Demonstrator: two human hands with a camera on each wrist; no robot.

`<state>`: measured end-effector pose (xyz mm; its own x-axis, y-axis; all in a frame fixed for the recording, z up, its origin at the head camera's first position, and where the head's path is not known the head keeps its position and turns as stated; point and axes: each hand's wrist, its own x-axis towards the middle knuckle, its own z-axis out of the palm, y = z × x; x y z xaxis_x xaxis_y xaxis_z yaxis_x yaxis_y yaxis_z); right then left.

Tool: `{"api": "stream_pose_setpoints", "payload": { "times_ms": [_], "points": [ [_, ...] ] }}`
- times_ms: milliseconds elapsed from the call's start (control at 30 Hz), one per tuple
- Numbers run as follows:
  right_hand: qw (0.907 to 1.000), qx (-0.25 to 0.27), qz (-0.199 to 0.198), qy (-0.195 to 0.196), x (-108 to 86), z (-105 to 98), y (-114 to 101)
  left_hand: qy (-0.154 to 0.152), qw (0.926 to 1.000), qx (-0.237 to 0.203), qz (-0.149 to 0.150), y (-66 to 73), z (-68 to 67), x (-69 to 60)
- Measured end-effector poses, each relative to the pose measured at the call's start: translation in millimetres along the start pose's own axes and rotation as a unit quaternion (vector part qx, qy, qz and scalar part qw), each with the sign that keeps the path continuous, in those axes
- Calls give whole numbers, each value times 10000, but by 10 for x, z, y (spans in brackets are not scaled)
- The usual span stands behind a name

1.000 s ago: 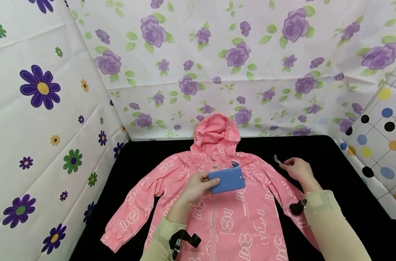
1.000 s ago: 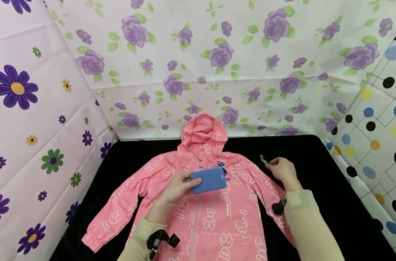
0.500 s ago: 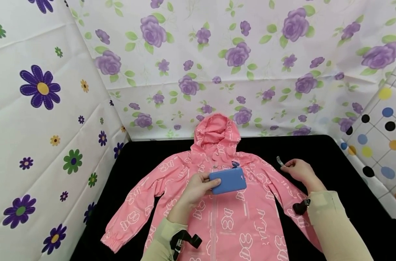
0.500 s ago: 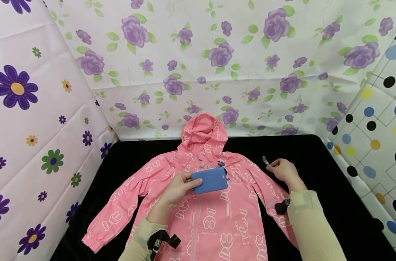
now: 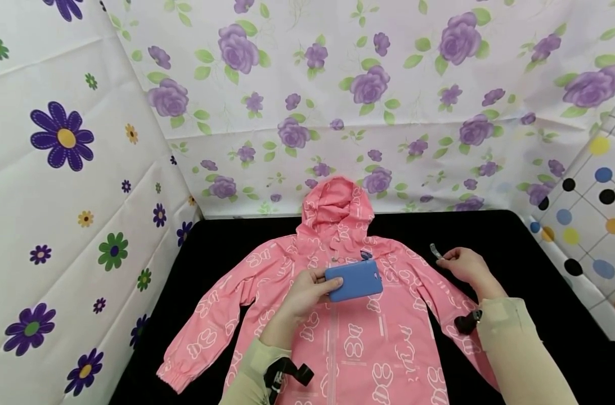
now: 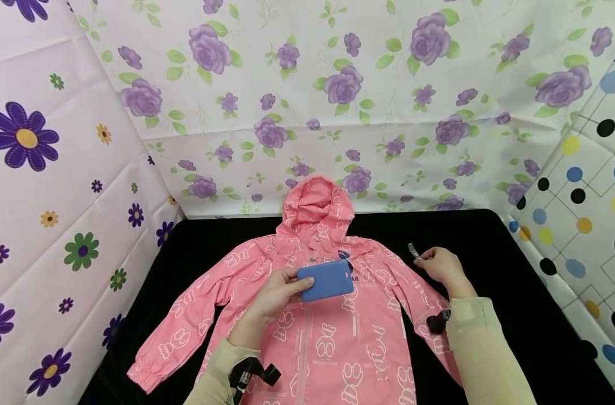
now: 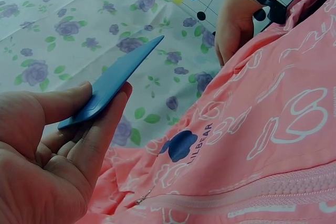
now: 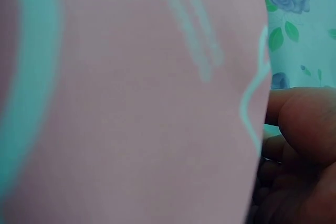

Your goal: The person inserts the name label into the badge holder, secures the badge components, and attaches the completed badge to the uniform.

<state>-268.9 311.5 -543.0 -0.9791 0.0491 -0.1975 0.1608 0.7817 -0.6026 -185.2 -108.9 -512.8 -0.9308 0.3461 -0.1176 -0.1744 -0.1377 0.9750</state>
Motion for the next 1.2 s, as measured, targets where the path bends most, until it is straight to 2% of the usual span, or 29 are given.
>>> {"api": "stream_pose_setpoints", "payload": {
  "times_ms": [233,500,1033,1200],
  "points": [
    [9999,72,4,146,-33,10,-52,-9,10000,-40,6,18,-12,11],
    [9997,97,-60,202,-76,-4,-13,45,10000,-39,-32,1,-13,7],
    [9988,458,21,170,-137,7,17,17,10000,-57,-65,27,-11,-3],
    [9982,549,-85,207,-178,-5,10,21,10000,-30,34,30,-13,-20]
  ]
}}
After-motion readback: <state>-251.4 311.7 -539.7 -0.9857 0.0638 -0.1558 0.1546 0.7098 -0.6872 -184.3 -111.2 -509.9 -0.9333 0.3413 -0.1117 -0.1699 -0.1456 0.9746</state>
